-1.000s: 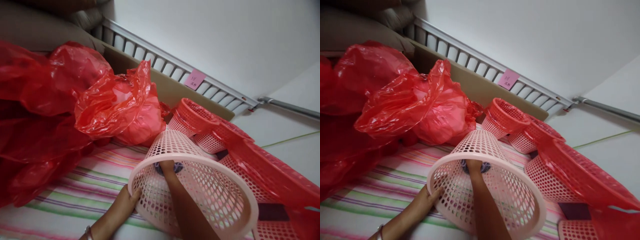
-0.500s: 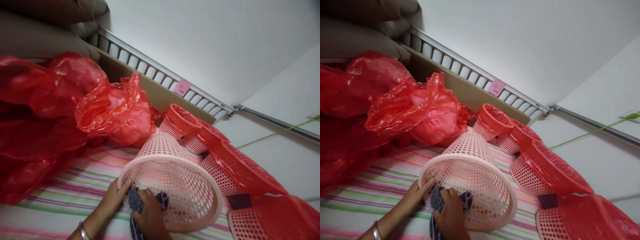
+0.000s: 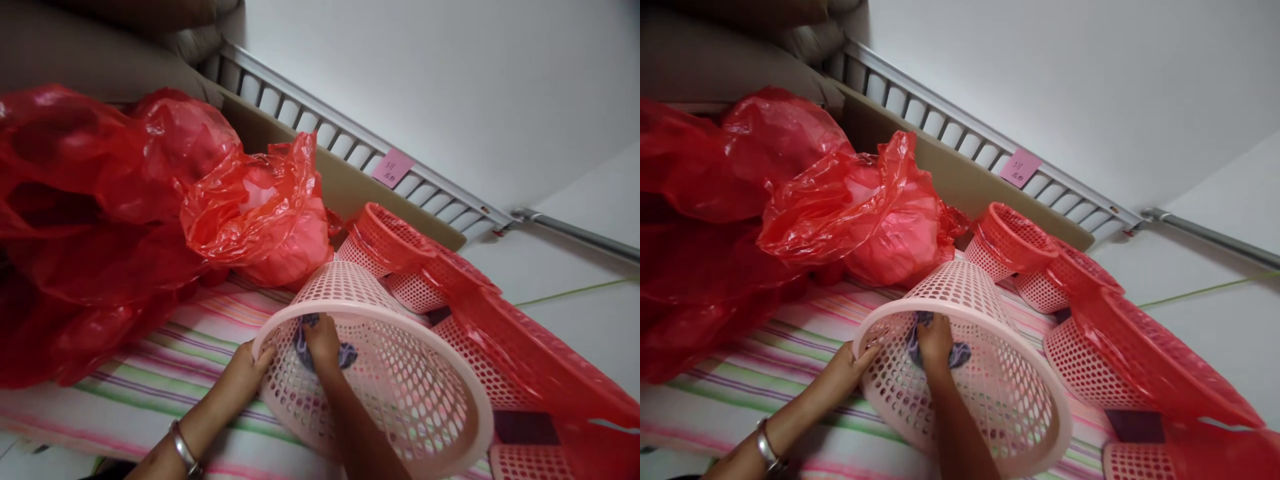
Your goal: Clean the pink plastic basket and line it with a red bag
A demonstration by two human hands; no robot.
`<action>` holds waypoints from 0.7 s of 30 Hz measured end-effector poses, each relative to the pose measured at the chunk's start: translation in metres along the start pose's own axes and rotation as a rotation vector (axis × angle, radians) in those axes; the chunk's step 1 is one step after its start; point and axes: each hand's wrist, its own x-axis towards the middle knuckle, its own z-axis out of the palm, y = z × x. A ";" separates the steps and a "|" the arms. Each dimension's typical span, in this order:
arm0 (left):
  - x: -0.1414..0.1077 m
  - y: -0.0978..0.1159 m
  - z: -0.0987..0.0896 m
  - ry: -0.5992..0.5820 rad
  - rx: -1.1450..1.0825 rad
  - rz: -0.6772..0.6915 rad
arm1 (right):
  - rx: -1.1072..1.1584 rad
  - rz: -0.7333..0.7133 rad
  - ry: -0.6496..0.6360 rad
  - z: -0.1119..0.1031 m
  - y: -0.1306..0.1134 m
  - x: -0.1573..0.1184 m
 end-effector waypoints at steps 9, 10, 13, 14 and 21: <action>-0.003 -0.008 0.017 -0.017 -0.062 -0.035 | -0.030 -0.086 -0.071 0.011 0.015 0.067; -0.003 -0.010 0.019 -0.006 -0.059 -0.037 | -0.032 -0.096 -0.087 0.009 0.015 0.064; -0.002 -0.016 0.021 0.039 -0.066 -0.052 | -0.039 -0.102 -0.126 0.000 0.013 0.037; -0.002 -0.018 0.021 0.048 -0.072 -0.048 | -0.044 -0.101 -0.134 -0.002 0.011 0.022; -0.003 -0.024 0.016 0.025 -0.033 -0.047 | 0.044 -0.337 -0.204 -0.025 0.012 -0.119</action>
